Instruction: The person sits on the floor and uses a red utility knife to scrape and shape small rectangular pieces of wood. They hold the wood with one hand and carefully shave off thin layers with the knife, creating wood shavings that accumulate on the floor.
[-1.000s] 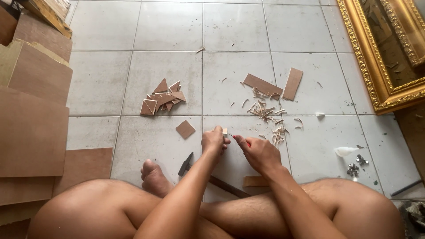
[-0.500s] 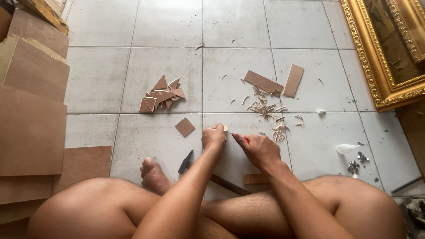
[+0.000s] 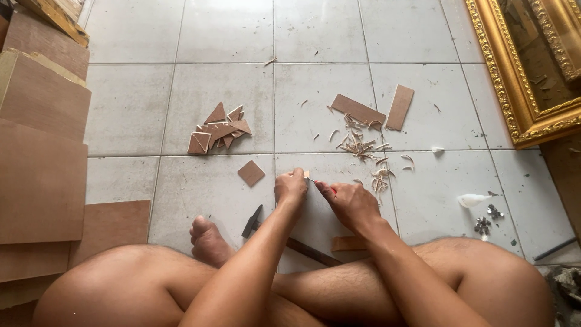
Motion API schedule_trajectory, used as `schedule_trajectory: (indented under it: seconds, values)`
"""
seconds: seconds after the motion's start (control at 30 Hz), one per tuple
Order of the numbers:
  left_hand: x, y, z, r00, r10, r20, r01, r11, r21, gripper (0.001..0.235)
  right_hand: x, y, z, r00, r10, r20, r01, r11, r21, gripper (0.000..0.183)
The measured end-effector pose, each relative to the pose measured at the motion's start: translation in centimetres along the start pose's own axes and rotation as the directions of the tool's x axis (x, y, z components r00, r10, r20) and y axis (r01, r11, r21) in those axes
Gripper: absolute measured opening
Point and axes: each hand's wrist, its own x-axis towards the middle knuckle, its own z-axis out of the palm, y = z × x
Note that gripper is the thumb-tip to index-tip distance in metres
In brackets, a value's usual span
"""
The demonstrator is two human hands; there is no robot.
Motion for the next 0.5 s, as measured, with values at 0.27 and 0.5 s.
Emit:
schedule_trajectory:
  seconds: [0.27, 0.5]
  values:
    - [1.9, -0.9, 0.9, 1.000, 0.024, 0.016, -0.025, 0.999, 0.042, 0.048, 1.9, 1.1, 1.4, 1.000, 0.013, 0.019, -0.013, 1.000, -0.026, 0.092]
    - [-0.6, 0.6, -0.3, 0.999, 0.037, 0.006, -0.037, 0.997, 0.073, 0.051, 3.8, 1.3, 2.3, 0.997, 0.054, 0.063, -0.046, 0.991, -0.129, 0.095]
